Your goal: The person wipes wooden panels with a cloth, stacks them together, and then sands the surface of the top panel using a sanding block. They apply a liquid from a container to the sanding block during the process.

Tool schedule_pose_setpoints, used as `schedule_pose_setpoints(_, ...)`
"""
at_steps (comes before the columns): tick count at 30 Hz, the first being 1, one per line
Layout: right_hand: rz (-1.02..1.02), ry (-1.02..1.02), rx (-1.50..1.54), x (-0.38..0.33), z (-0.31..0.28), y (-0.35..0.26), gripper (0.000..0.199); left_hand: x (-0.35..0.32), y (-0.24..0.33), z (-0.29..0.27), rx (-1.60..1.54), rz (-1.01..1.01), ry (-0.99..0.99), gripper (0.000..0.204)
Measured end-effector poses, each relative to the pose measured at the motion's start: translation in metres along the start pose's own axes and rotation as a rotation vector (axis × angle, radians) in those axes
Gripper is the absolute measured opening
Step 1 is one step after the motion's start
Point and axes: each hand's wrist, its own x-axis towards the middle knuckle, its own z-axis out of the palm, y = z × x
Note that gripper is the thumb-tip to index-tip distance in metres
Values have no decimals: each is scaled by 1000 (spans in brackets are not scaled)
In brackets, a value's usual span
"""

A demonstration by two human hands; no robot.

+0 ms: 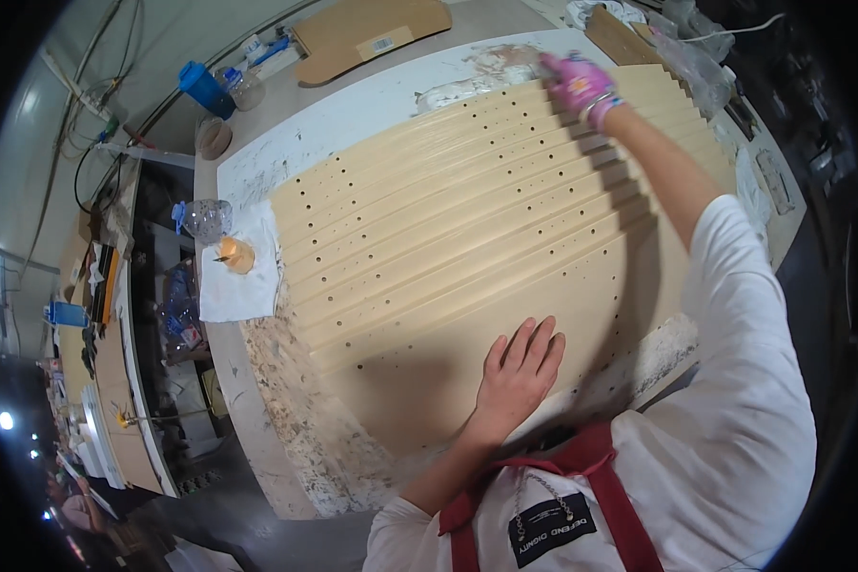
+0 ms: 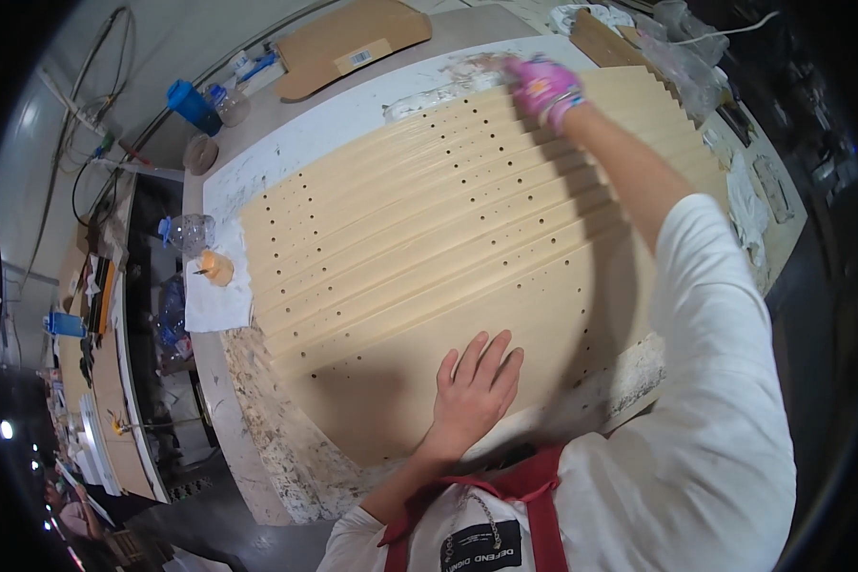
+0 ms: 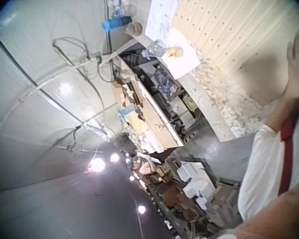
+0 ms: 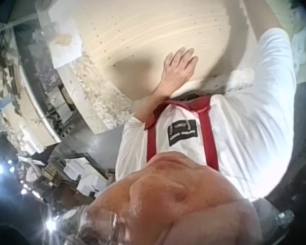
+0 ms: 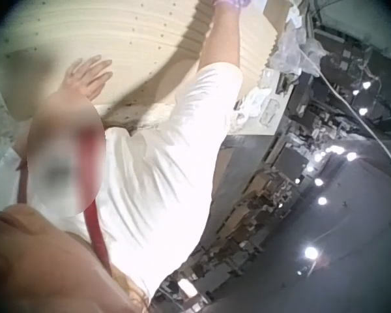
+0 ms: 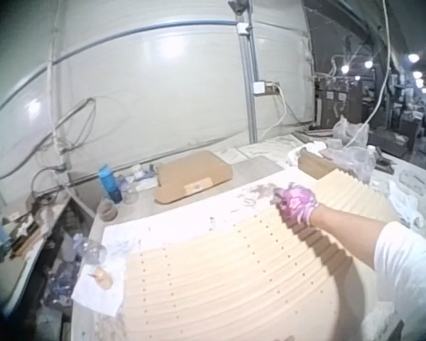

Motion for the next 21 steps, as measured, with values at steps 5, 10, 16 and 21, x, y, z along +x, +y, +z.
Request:
schedule_pose_setpoints(5,-395,107,272,-2,-2,-103,36,-1,-2,-4,35,-10,-22,26)
schedule_pose_setpoints(10,-602,-423,648,-83,-33,-287,33,-3,-5,-4,-18,-4,-70,28)
schedule_pose_setpoints(16,-759,31,238,-21,3,-266,34,1,-2,-4,23,-19,-50,27)
schedule_pose_setpoints(21,-636,-198,756,-10,29,-351,28,-4,-1,1,-33,-4,-60,38)
